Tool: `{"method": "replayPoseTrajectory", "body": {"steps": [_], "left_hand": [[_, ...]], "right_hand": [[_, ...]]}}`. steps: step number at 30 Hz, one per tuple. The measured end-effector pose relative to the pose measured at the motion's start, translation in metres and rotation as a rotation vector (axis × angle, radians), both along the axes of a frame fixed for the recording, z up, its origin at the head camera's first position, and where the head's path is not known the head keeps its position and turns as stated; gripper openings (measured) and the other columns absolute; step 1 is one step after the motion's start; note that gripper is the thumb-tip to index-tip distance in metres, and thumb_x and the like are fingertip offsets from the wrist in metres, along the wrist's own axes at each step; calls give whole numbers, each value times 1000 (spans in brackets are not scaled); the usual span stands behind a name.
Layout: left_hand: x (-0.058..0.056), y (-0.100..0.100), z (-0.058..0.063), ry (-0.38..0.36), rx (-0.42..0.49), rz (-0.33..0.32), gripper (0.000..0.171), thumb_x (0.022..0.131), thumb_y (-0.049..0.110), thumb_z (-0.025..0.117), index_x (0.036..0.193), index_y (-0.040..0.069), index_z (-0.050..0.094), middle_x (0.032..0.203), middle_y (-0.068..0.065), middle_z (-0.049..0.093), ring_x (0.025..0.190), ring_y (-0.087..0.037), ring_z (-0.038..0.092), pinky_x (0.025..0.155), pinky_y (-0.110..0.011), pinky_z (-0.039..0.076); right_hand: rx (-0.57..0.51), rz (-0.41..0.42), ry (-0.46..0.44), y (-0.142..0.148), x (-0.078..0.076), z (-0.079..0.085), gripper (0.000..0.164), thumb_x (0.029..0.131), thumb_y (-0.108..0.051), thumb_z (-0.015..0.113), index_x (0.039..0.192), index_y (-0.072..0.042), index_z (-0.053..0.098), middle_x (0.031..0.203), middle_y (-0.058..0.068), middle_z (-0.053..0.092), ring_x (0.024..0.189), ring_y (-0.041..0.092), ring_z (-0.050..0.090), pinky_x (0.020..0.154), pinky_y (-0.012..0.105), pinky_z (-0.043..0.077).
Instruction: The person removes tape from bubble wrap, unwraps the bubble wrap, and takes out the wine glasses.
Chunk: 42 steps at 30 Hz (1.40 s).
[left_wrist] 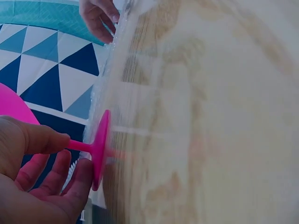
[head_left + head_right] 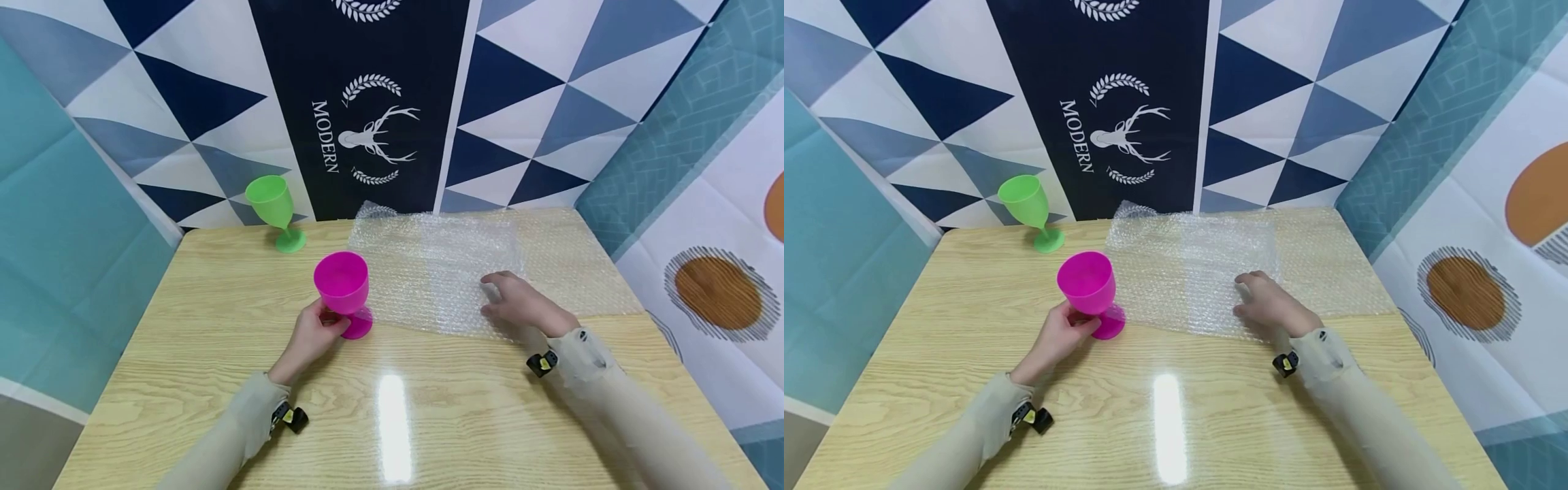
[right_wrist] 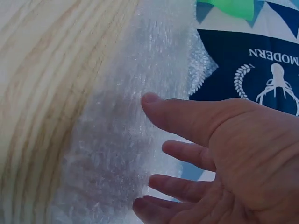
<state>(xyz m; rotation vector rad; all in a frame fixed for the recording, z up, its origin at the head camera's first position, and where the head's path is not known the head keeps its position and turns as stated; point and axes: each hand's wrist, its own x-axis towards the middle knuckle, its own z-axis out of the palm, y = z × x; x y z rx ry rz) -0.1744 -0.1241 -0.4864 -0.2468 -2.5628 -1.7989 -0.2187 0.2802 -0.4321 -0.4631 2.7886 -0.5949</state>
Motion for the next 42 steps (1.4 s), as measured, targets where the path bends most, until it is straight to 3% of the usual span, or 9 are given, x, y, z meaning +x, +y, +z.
{"method": "replayPoseTrajectory", "body": {"steps": [22, 28, 37, 42], "left_hand": [[-11, 5, 6, -43, 20, -17, 41, 84, -6, 76, 123, -2, 65, 118, -23, 71, 109, -37, 71, 96, -46, 60], [-10, 5, 6, -42, 34, -25, 42, 84, -6, 77, 124, -3, 64, 120, -24, 71, 111, -39, 70, 97, -48, 59], [-8, -6, 8, -18, -35, -33, 39, 84, -3, 77, 121, -1, 66, 117, -20, 72, 110, -35, 71, 95, -46, 60], [-4, -14, 7, -49, -43, -16, 43, 84, -2, 77, 125, -1, 64, 122, -20, 71, 116, -36, 68, 101, -49, 57]], "right_hand": [[107, 25, 92, -10, -1, -1, 49, 89, -16, 80, 126, 10, 62, 129, 36, 57, 122, 52, 56, 105, 61, 49], [144, 18, 96, -11, -3, -1, 48, 90, -17, 80, 126, 9, 62, 129, 33, 59, 122, 49, 56, 104, 58, 50], [149, -14, 69, -11, -2, -3, 48, 89, -18, 81, 126, 7, 63, 131, 32, 57, 121, 47, 57, 103, 57, 52], [158, -24, 61, -13, -1, -3, 49, 89, -18, 81, 127, 7, 62, 131, 32, 57, 121, 46, 57, 102, 56, 52]]}}
